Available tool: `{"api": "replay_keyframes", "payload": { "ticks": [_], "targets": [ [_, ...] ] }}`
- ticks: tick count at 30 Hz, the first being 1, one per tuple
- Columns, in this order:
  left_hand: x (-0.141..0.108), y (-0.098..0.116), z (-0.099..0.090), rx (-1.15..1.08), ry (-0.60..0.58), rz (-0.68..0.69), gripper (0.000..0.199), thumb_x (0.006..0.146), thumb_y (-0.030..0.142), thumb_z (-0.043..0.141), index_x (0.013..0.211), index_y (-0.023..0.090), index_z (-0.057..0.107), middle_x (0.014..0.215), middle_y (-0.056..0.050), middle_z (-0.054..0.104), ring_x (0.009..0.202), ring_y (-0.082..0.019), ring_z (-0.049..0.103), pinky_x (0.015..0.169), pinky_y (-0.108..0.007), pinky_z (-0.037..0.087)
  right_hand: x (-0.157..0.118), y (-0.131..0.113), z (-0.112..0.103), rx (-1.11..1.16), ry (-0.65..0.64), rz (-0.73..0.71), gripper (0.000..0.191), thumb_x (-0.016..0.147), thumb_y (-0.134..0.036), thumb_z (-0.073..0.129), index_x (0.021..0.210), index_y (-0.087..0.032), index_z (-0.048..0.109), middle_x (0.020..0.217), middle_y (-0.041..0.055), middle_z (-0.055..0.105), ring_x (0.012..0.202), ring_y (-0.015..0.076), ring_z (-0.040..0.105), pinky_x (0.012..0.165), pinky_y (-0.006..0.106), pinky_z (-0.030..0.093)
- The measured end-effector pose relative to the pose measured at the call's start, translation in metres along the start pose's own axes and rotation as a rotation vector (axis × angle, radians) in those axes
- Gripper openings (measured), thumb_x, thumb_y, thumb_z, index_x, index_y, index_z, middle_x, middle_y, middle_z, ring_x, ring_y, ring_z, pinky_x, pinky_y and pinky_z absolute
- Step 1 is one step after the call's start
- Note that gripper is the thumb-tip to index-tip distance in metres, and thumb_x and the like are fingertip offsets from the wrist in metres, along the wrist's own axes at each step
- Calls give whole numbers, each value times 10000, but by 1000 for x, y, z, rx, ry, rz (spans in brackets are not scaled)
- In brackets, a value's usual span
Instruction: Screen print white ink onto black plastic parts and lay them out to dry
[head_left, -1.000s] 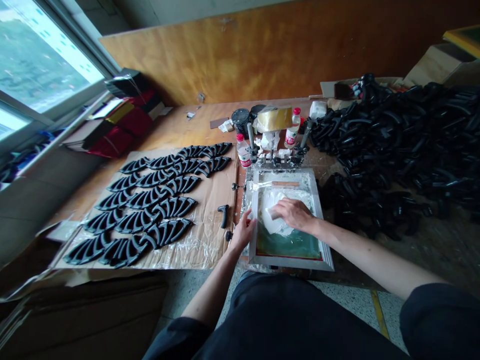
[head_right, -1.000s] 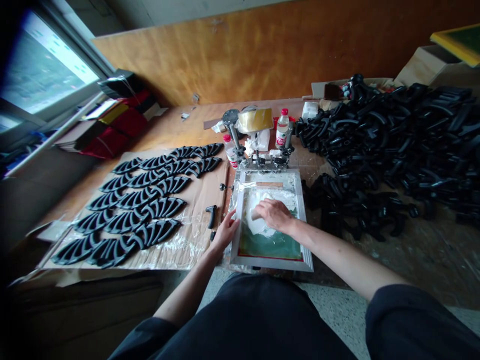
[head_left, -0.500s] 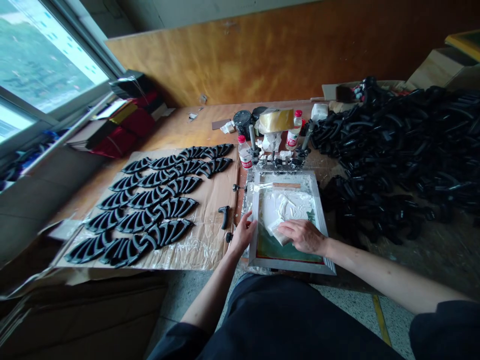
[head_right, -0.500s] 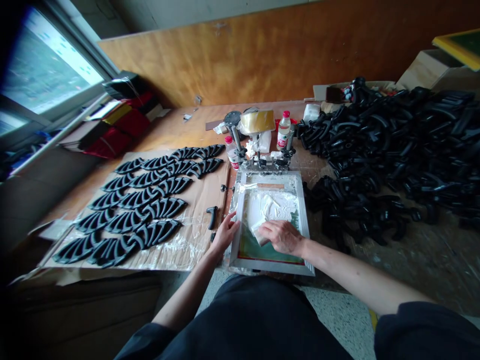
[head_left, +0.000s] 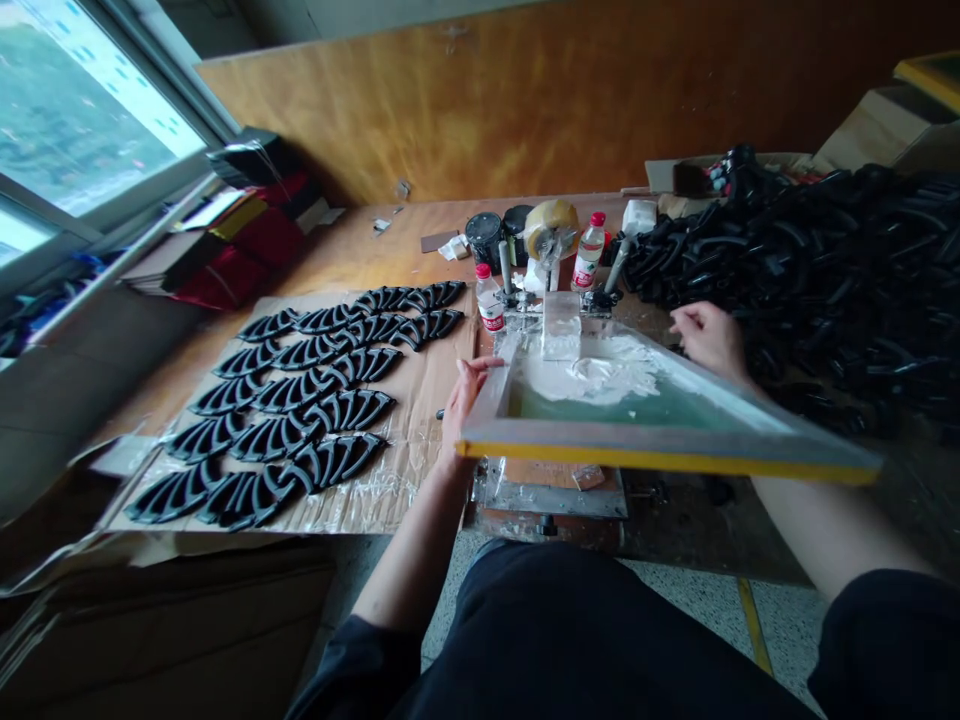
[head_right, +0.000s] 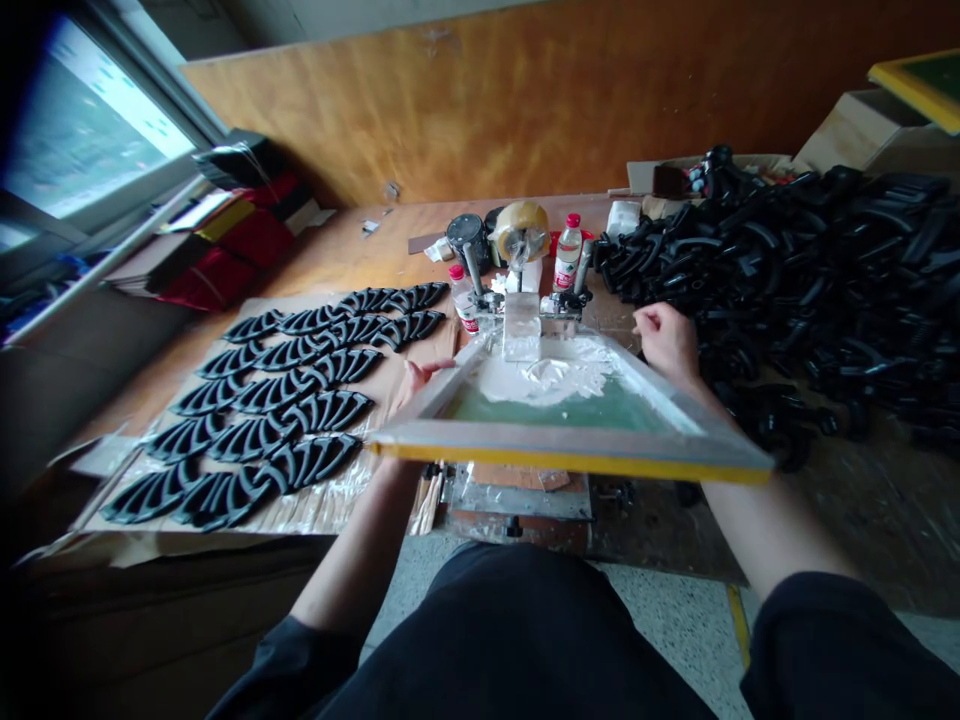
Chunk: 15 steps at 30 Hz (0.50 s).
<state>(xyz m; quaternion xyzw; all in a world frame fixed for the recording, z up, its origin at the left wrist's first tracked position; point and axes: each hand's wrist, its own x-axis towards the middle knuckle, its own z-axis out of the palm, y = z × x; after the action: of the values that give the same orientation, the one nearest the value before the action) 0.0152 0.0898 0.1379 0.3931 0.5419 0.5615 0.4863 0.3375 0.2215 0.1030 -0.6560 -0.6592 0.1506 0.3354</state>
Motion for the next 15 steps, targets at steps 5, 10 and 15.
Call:
{"api": "replay_keyframes", "payload": {
  "ticks": [5,10,15],
  "targets": [
    [20,9,20,-184,39,88,520,889,628,400,1072,180,589,1026,-93,670,898,-171,648,650,-244,526,-84,2,58,-58,-324,-126,176,796,-298,685,747,-128,684,785,27,711,689,135,623,693,238,521],
    [-34,-55,36,-134,-132,-441,588,802,666,534,1085,153,585,958,-134,703,772,-205,674,556,-263,509,-151,-45,98,-263,-455,-203,102,858,-247,626,812,-157,607,852,107,656,858,232,610,777,329,476],
    [-70,-101,30,-228,-138,-662,530,798,644,549,987,151,585,900,-97,686,758,-187,664,589,-268,521,-169,-66,90,6,-440,-536,149,930,-234,503,811,-196,584,866,63,640,894,203,572,820,329,459]
  ]
}}
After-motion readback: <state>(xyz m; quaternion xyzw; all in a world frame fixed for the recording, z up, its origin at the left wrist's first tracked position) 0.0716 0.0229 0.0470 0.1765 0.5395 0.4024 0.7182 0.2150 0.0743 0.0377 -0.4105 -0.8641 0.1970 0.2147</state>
